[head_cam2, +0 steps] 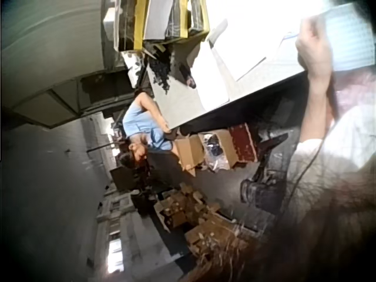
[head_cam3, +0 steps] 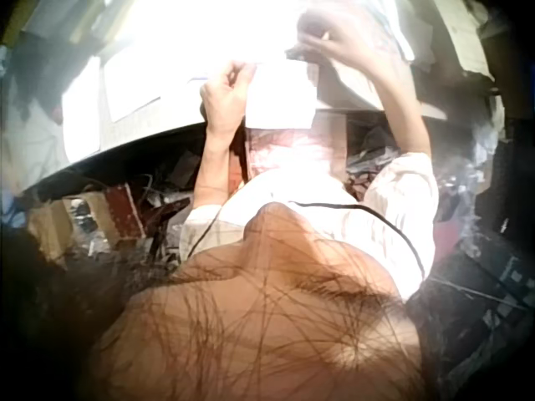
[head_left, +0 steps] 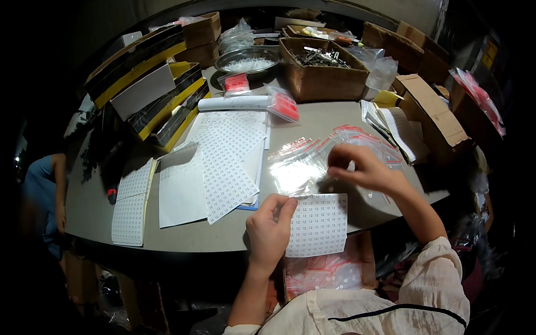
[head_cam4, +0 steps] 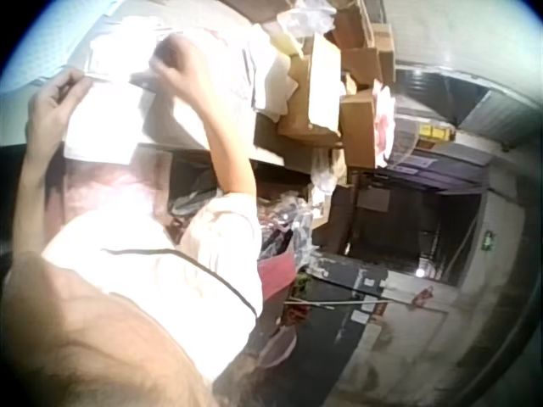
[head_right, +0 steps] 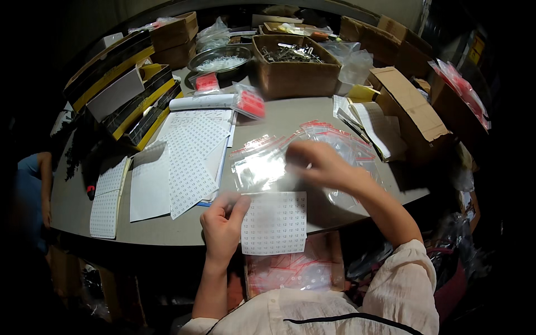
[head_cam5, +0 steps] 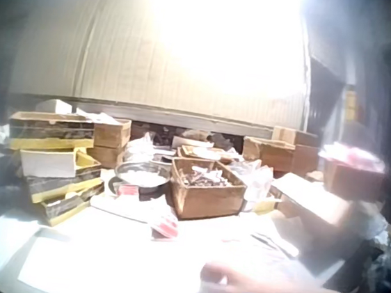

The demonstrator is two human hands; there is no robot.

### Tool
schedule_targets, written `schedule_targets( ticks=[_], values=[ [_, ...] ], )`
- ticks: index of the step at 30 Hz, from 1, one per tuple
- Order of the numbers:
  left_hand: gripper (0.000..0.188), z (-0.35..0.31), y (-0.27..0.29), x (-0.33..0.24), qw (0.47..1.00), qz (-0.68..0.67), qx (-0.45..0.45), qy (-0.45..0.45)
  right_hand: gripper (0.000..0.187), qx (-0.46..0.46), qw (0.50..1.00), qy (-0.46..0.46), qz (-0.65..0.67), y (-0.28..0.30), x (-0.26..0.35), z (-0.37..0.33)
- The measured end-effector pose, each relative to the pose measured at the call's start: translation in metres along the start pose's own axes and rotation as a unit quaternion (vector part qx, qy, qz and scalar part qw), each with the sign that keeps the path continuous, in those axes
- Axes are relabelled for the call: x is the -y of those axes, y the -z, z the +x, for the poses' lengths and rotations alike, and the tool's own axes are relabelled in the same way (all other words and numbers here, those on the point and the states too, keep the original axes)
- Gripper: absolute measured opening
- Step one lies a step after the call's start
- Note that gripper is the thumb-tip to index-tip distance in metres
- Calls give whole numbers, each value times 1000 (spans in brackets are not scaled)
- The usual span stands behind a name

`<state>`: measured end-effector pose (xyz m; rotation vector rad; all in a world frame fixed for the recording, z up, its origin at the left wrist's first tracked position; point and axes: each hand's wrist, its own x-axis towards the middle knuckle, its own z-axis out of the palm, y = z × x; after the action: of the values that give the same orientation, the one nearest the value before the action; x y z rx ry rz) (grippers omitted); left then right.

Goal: The person peels small circular stickers from a sheet and applies them to clear plastic zip-lock pouches. They handle the pouches one by one, placing each labeled pouch into a cardboard box on the table.

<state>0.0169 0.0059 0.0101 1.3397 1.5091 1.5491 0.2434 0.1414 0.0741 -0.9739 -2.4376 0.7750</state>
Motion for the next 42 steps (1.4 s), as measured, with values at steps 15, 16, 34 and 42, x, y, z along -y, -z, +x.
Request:
schedule_targets(
  ticks=[15, 16, 34, 42],
  values=[
    [19, -2, 2, -1, 999, 44, 10, 16, 20, 7, 984, 118, -137, -33, 43, -30],
    [19, -2, 2, -2, 999, 48, 12, 18, 20, -1, 984, 116, -137, -36, 41, -31],
    [17, -1, 2, -1, 999, 27, 15, 18, 21, -26, 994, 86, 66, -17, 6, -22],
    [17, 1, 1, -4, 999, 26, 26, 16, 9, 18, 959, -137, 249, 5, -87, 54]
  ],
)
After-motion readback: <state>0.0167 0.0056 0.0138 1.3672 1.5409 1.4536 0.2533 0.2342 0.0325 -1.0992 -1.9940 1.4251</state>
